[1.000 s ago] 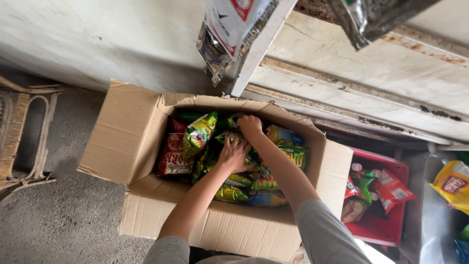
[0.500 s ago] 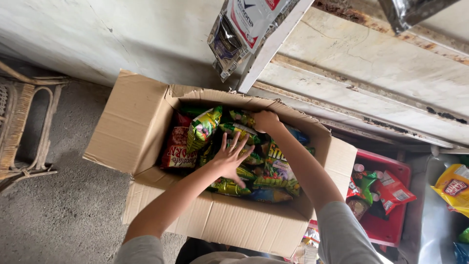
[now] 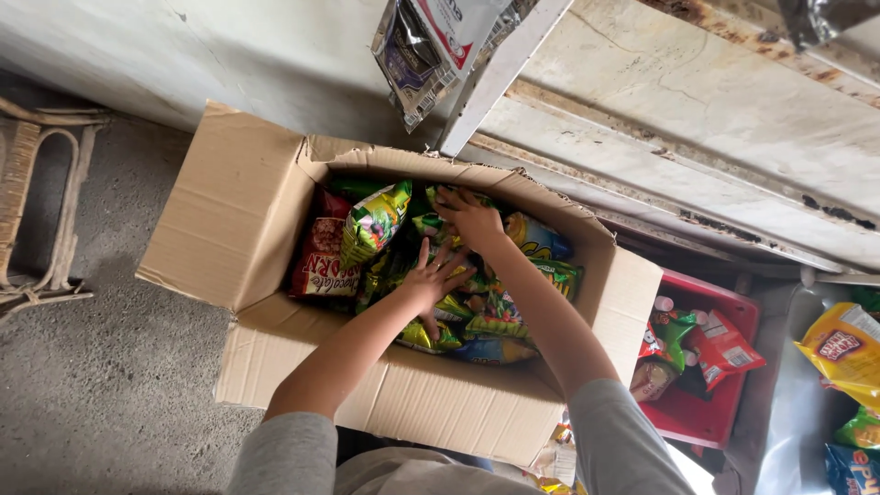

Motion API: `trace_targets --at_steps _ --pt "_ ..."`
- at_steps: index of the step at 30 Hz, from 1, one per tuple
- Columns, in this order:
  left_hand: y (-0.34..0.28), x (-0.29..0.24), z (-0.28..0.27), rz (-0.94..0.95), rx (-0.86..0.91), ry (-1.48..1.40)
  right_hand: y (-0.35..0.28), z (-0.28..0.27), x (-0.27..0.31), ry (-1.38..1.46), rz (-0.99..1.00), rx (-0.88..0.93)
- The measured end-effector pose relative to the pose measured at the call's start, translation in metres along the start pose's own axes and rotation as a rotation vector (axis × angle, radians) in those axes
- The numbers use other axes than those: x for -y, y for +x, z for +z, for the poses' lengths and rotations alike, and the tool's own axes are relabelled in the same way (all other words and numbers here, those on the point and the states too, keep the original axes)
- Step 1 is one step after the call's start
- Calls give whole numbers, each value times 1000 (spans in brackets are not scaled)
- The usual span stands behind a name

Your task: The person packs snack bags into a rigid box by hand, taking individual bags from a table and placing them into the box, then pressing down on the bags to fit more inside. The filled box is then placed onto a crate.

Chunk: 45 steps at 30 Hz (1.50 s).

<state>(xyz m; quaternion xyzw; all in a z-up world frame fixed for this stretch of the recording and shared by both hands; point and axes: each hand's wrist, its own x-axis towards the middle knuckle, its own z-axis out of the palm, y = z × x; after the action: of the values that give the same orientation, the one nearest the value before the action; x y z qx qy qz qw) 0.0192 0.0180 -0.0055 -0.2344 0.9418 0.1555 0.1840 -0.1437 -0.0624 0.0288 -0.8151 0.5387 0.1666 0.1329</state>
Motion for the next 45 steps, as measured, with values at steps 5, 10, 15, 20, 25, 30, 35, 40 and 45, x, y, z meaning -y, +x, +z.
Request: trace_targets --at_steps 5,10,15,20,25,30,35,40,45 --pt "-13 2 0 -47 -116 -340 0 0 12 -151 21 -96" --pt "15 11 61 -109 -535 -328 -5 -5 16 -259 14 -132" --pt "-22 52 85 -756 -474 -1105 -32 -47 28 -57 68 -160" --pt "-66 35 25 -946 67 -1655 -108 -73 -24 220 115 12" --pt "-26 32 76 -824 283 -1817 -154 -50 -62 299 122 287" --pt "-13 32 85 -866 276 -1780 -184 -71 -37 307 199 250" --pt "-58 31 25 -797 -234 -929 -219 -89 -45 369 200 -20" --pt "-98 62 -46 -631 -784 -75 -236 -109 -45 563 252 -321" --pt "-77 119 -1 -773 -767 -624 -214 -117 -19 1167 152 -615"
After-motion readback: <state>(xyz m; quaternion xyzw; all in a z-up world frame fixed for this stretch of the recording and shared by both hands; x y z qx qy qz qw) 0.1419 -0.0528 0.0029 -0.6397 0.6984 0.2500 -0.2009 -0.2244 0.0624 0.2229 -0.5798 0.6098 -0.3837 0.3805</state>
